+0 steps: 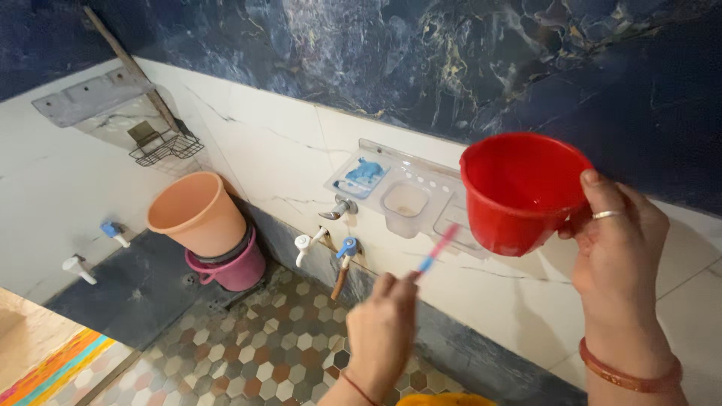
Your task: The person retrieves a toothbrush from a plastic organizer, fills a red cup with water from a tap, and repeatedly scrubs the toothbrush head against a wall-mounted plastic tray. The person then rinses the toothbrush in the cup and places it back in the organizer.
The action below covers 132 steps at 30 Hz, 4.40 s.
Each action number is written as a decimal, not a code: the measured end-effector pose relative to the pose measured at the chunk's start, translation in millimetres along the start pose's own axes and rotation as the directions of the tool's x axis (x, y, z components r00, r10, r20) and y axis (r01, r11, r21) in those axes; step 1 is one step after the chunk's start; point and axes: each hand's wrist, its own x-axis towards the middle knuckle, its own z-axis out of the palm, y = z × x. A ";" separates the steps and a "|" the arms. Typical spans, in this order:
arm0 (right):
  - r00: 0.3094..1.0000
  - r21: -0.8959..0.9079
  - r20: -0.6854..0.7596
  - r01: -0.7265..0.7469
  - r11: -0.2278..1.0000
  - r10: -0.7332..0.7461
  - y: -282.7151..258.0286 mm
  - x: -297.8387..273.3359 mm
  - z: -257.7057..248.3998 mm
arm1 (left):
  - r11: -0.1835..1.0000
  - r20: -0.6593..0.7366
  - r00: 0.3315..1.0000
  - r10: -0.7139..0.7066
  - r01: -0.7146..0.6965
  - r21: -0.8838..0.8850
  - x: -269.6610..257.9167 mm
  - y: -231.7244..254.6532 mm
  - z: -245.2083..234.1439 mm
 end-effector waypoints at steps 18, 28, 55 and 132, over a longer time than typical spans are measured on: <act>0.999 -0.008 -0.039 -0.029 1.000 0.029 3.5 -25.0 8.6 | 0.997 -0.134 0.989 0.068 -0.072 -0.023 -12.9 -31.7 8.1; 0.995 -0.017 -0.037 -0.094 0.995 0.094 23.6 -33.6 5.7 | 0.998 -0.115 0.993 -0.022 0.028 0.050 -17.9 -51.6 6.0; 0.993 0.032 -0.057 -0.099 0.995 0.100 38.3 -45.5 8.0 | 0.998 -0.139 0.989 -0.054 0.055 0.000 -4.0 -66.6 2.6; 0.986 -0.209 -0.093 -0.155 0.966 0.138 9.5 -39.2 -24.4 | 0.956 0.153 0.988 0.005 -0.050 0.289 100.9 -36.2 32.7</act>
